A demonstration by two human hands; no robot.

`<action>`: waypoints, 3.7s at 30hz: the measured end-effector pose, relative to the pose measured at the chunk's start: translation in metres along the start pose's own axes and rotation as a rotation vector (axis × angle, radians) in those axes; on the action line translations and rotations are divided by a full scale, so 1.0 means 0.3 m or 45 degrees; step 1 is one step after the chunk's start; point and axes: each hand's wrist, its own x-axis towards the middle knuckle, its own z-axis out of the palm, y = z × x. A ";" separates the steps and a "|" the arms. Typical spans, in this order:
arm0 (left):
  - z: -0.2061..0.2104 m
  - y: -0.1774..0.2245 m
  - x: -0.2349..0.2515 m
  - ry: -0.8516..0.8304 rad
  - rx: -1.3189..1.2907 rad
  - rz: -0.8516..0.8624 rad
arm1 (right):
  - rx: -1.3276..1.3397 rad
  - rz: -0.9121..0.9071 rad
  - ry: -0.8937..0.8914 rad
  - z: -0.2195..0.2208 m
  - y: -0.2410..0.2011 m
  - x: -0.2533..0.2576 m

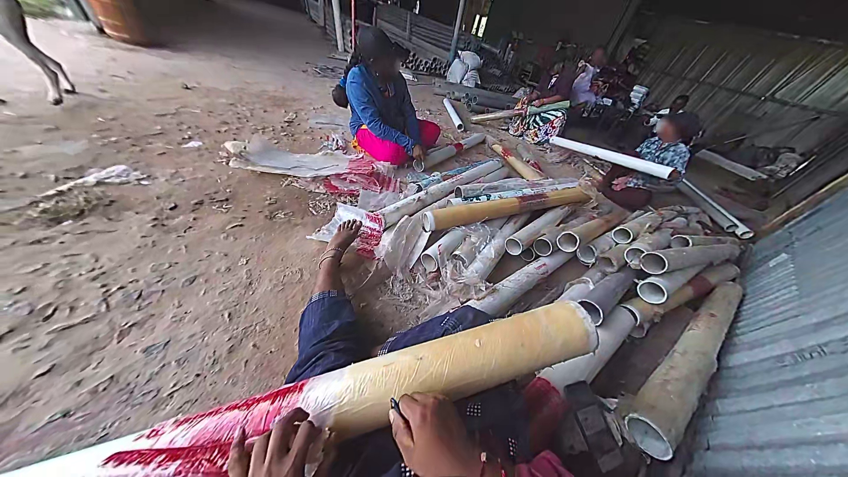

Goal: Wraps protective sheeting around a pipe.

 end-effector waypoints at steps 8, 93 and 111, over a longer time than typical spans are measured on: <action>0.047 -0.015 -0.010 0.158 0.011 0.031 | -0.033 0.018 0.407 0.018 0.037 0.049; 0.117 -0.163 -0.033 0.346 -0.064 0.299 | -0.580 -0.526 0.774 0.150 0.176 -0.009; 0.110 -0.153 -0.032 0.416 -0.108 0.261 | 0.373 -0.459 0.404 0.256 0.056 0.081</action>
